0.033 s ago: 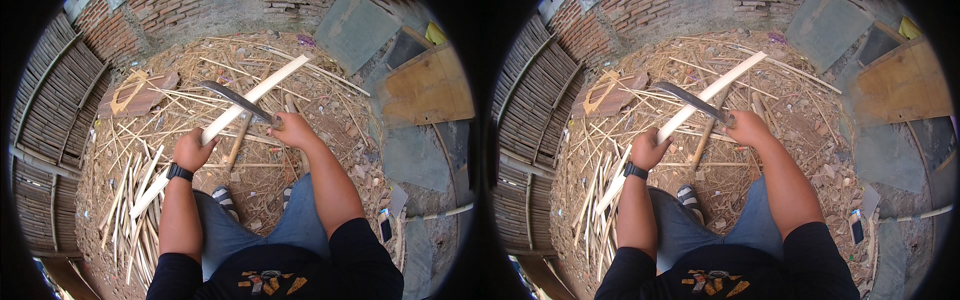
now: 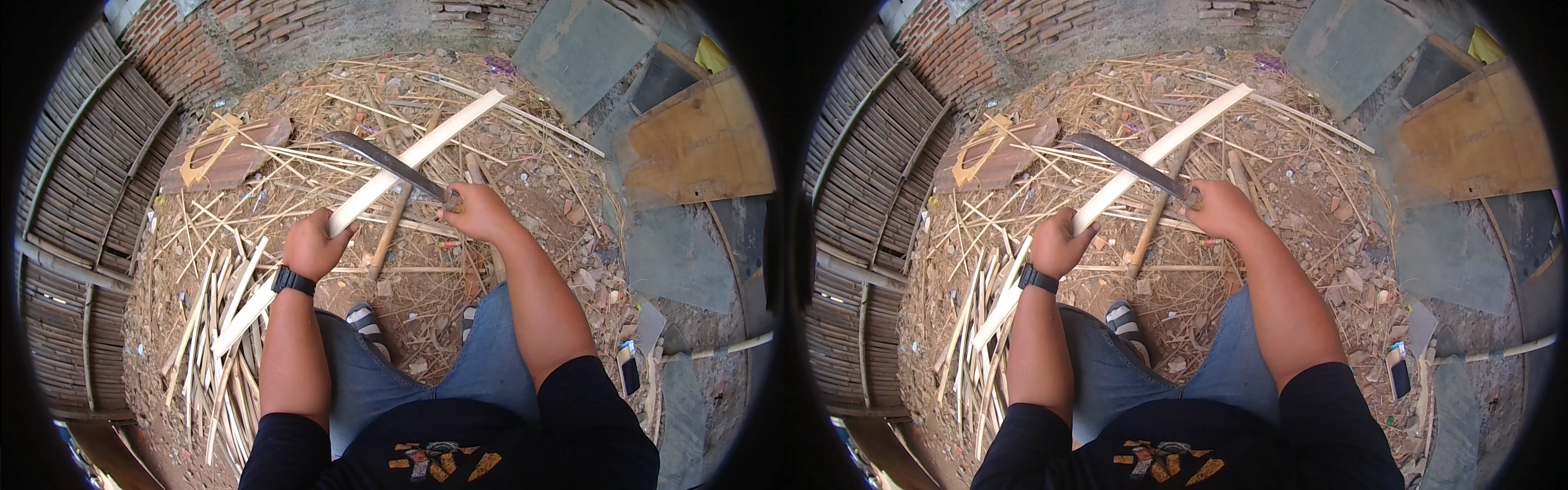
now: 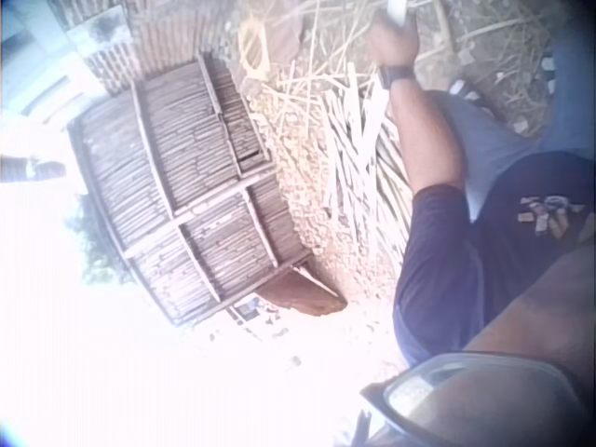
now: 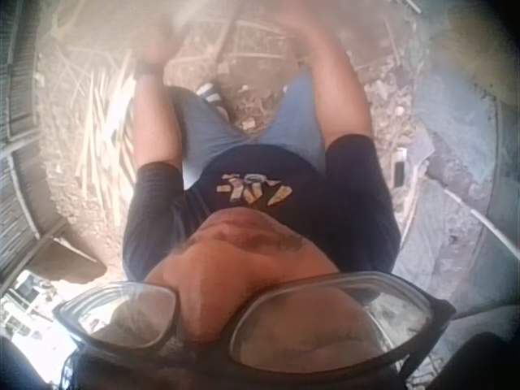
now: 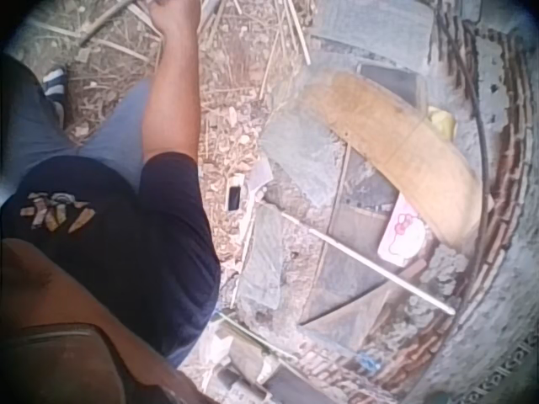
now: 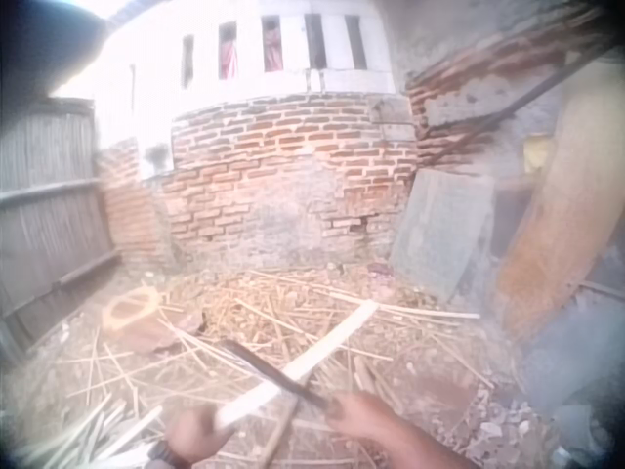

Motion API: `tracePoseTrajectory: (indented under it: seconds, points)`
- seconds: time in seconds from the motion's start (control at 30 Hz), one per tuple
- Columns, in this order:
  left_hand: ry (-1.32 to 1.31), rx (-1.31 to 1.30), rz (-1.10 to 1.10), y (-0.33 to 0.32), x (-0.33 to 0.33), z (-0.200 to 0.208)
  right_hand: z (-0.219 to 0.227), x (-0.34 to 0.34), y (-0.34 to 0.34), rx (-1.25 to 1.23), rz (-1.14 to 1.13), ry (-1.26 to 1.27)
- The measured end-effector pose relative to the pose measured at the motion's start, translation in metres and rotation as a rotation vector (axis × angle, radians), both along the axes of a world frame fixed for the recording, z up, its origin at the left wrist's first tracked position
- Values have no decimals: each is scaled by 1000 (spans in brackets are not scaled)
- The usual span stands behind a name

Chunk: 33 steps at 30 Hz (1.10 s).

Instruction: The person sits on the ground and uses a machete to split a long piece of bamboo into thin strips. They hold the bamboo with one hand and repeatedly strike it with the machete to separate the fibers.

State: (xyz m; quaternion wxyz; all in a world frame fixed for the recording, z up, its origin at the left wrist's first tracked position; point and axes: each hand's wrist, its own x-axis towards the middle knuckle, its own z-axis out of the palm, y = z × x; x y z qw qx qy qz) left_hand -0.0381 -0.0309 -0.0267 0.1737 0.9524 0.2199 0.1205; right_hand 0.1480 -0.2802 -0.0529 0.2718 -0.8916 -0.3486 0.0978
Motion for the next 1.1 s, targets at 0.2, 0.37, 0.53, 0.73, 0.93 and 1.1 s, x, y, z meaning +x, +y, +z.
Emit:
tracePoseTrajectory:
  seconds: [0.2,0.37,0.53,0.73,0.93,1.1]
  points:
    - [-3,-5,-1,-1,0,2,-1,1,0,12,11,-10]
    - [10,-14,1,-1,0,1,5,-3,2,-4,17,41]
    - [31,-5,4,-4,0,3,14,-10,4,-57,-2,56]
    - [38,41,9,-6,2,1,5,1,3,-97,-18,-37]
    - [39,76,-17,-1,5,-7,0,6,1,-83,-106,-29]
    - [33,51,-14,-1,1,-4,8,-6,7,-67,-21,-3]
